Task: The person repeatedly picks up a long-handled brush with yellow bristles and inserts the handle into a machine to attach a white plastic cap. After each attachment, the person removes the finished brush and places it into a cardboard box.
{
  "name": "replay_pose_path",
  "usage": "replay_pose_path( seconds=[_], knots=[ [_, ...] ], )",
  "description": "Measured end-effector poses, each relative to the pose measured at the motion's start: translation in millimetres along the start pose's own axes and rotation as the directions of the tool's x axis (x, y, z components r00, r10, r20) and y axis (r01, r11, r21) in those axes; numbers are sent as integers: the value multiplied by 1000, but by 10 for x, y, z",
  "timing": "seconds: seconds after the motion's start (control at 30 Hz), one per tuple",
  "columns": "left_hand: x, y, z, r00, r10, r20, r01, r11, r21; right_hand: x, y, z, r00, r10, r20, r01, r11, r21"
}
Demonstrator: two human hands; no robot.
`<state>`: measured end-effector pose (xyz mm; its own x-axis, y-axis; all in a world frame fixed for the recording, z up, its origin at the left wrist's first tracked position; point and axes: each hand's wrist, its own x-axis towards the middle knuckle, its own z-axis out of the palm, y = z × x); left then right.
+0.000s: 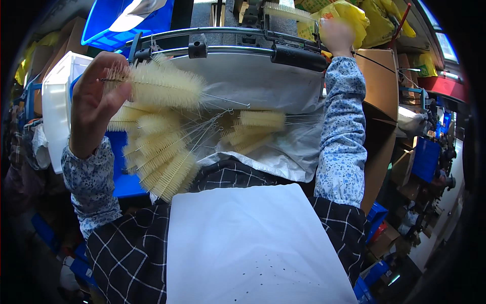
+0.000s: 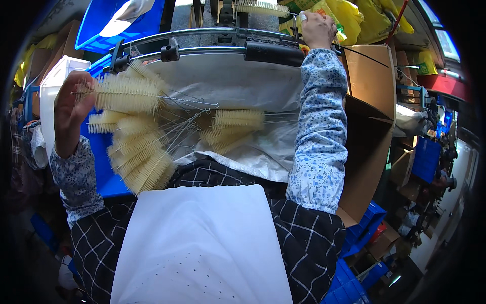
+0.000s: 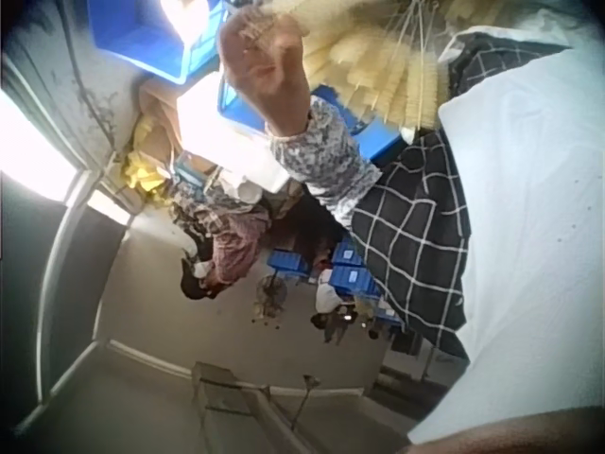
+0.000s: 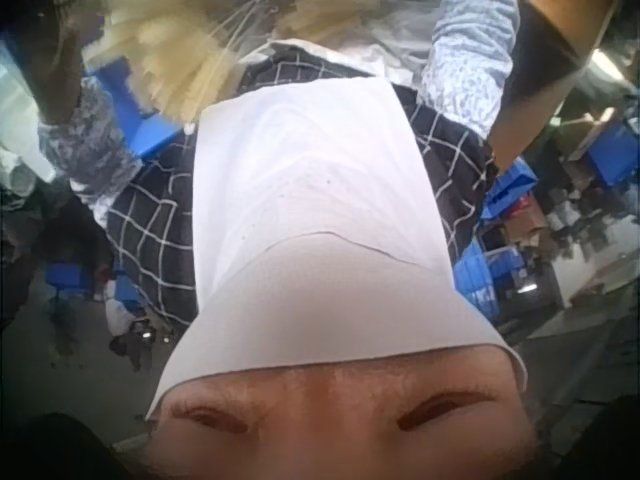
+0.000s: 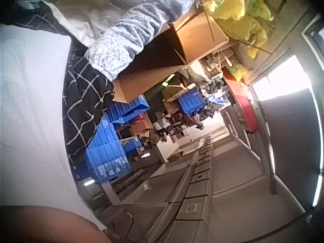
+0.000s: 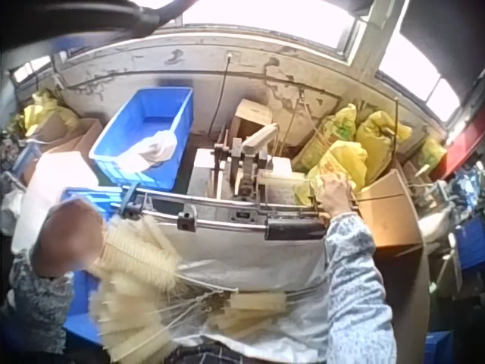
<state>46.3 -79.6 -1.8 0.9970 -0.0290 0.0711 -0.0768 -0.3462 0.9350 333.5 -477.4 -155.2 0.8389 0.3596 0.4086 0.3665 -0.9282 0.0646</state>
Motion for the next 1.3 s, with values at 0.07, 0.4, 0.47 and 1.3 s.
replay_pose_path(
  seconds=[0.07, 0.4, 0.47, 1.3],
  knots=[
    [52, -2, 59, 999, -16, 30, 17, 1000, -22, 31, 99, -14, 981, -185, 56, 182, 982, 49],
    [372, -147, 555, 968, 19, 251, 60, 951, -303, -741, -430, -1357, 746, -433, 506, -206, 573, 793],
    [383, -237, 827, 976, 53, 211, 16, 950, -310, -820, -1035, -1383, 675, -562, 478, -311, 370, 875],
    [-176, -710, -167, 892, -352, 283, 118, 787, 606, -173, -845, -27, 996, -13, 89, -10, 968, 251]
  ],
)
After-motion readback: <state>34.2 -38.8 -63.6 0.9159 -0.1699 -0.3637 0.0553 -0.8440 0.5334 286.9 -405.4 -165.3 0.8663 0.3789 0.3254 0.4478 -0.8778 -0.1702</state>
